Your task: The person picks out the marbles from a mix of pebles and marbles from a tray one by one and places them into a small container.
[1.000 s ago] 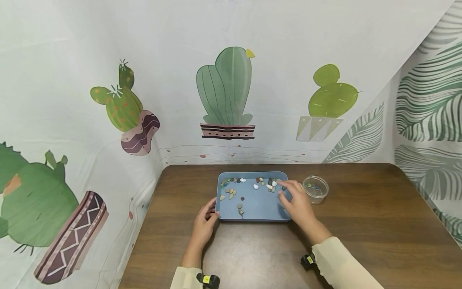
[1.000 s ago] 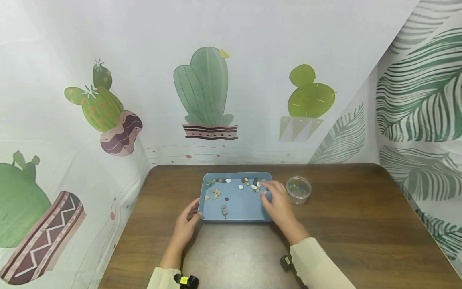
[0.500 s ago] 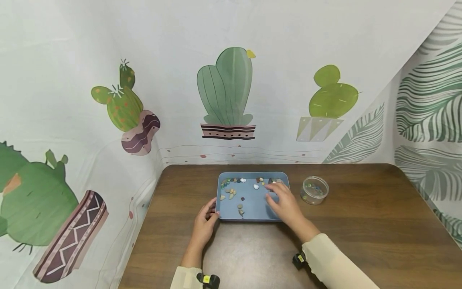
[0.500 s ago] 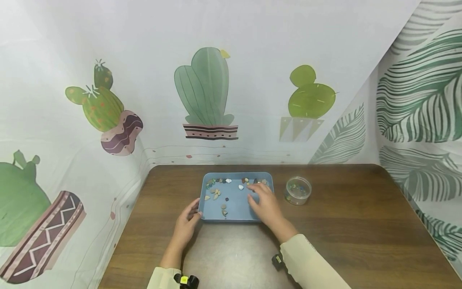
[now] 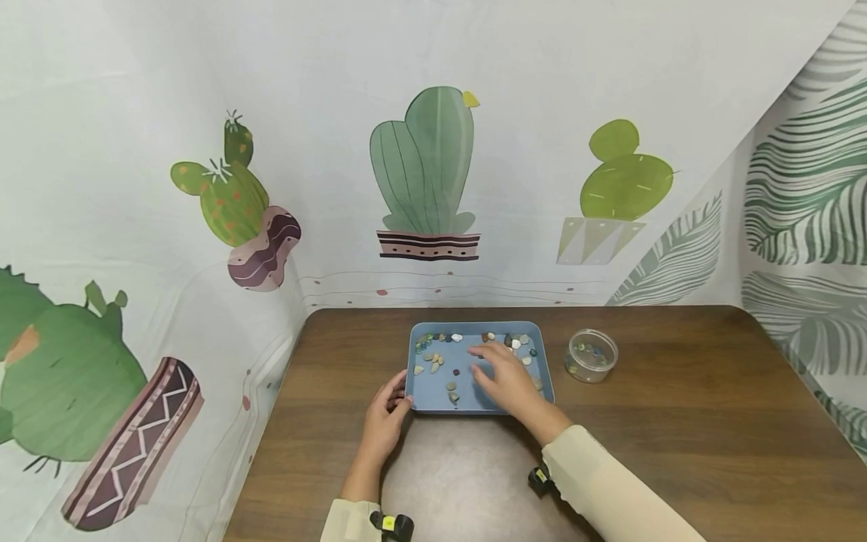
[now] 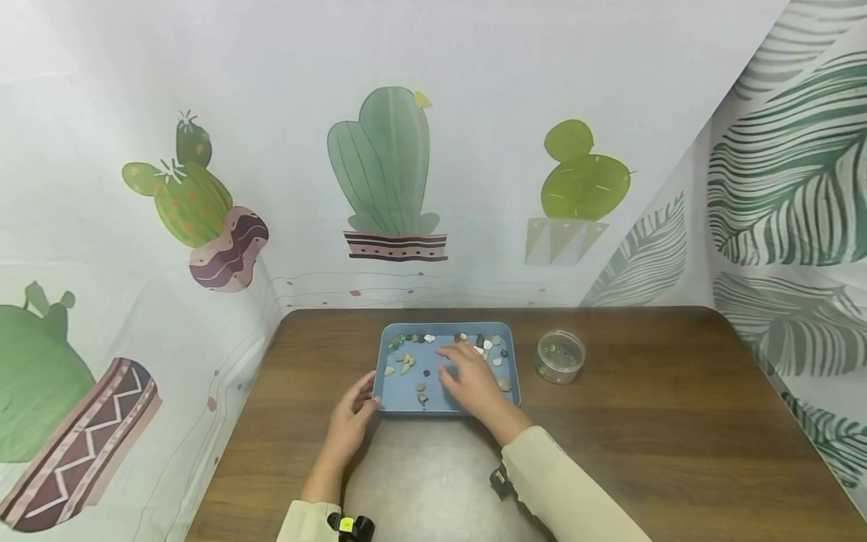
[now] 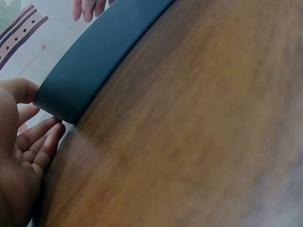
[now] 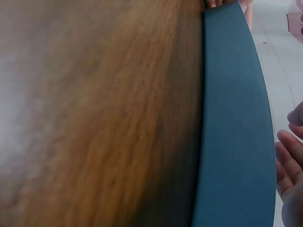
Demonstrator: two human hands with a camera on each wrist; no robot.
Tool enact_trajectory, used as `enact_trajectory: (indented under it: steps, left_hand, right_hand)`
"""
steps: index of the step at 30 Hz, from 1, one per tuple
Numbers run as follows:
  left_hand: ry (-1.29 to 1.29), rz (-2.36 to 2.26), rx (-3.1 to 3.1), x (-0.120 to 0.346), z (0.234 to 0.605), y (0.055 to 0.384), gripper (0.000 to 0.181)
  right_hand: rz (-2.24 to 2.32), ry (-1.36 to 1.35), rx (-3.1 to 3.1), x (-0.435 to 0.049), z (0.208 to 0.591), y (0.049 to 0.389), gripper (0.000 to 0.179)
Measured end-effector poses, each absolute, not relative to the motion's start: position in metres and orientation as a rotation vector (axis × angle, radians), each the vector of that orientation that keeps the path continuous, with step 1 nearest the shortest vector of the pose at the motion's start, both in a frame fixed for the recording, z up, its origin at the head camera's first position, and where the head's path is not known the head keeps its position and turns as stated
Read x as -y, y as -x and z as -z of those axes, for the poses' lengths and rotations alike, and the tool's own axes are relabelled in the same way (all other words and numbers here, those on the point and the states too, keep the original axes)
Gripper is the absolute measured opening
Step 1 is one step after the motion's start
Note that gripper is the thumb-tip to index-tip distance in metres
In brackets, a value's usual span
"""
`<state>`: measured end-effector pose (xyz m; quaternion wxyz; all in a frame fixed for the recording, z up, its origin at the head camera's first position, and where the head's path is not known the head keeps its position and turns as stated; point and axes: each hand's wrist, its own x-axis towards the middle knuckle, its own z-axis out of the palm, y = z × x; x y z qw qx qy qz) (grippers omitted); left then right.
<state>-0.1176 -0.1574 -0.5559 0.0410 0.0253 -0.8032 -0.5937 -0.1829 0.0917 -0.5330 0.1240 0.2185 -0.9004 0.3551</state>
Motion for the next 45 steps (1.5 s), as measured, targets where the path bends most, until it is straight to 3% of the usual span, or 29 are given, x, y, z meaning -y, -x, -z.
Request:
enact_trajectory:
  steps: [14,45]
  left_hand:
    - [-0.059,1.821,2.479,0.157,0.549,0.117,0.048]
    - [-0.025,1.848,2.444,0.158,0.552,0.117,0.048]
  right_hand:
    - [-0.985,-0.788,2.753,-0.062,0.537,0.193,0.038]
    - [-0.664,-0.846,2.905,-0.004,0.546,0.218,0.043]
